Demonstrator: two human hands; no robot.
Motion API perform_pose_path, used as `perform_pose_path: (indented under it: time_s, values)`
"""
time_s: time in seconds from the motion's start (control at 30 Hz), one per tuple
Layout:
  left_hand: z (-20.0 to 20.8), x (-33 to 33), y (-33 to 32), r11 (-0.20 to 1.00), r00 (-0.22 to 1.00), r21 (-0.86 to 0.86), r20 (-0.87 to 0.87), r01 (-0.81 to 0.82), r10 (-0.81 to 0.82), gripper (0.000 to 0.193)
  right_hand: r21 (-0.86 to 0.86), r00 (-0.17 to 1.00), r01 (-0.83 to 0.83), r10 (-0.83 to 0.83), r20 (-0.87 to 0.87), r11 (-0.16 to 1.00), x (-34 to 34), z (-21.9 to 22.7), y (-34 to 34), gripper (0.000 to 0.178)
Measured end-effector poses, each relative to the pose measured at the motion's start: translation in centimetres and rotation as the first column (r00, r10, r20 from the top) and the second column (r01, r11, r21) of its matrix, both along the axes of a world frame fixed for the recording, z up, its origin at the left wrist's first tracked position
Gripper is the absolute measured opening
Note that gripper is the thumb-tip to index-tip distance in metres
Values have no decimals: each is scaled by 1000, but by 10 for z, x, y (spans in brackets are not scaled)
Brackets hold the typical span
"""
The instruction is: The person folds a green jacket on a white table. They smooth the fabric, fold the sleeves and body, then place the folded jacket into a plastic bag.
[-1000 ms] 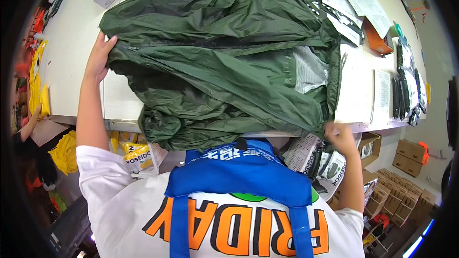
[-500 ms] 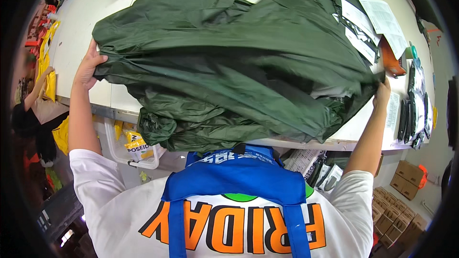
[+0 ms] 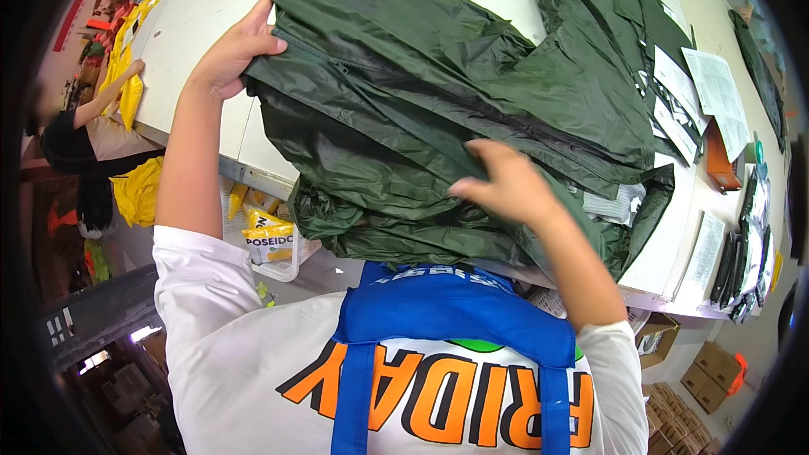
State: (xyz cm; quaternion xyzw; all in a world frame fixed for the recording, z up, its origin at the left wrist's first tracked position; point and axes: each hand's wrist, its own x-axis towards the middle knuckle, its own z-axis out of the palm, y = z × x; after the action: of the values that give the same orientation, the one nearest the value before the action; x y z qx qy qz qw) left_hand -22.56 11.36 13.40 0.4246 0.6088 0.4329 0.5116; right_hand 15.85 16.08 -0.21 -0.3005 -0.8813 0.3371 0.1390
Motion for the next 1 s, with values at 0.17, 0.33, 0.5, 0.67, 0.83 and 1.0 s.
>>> perform_pose_path:
  time_s: [0.17,0.33,0.5,0.67,0.83,1.0]
  values:
    - [0,-10,-8,1000,998,-9,-56,-12,12,86,305,981,29,-86,174,952,-7,-46,3,27]
    - [-12,-8,-19,989,991,68,-13,-131,133,81,-411,980,-16,95,173,911,40,2,4,8]
    - [-8,0,-17,995,996,50,-13,-92,93,80,69,996,66,-70,53,995,-6,-21,-17,29]
    - [-5,-1,-10,998,995,55,-90,-43,47,82,286,918,-4,-109,380,958,-20,-60,-13,36]
    - [-20,-22,-26,995,993,43,-65,-94,97,91,-653,981,-142,194,7,744,28,8,1,14]
    - [-11,-9,-27,993,998,98,-1,-62,63,93,-358,993,49,-7,116,933,13,23,-32,16]
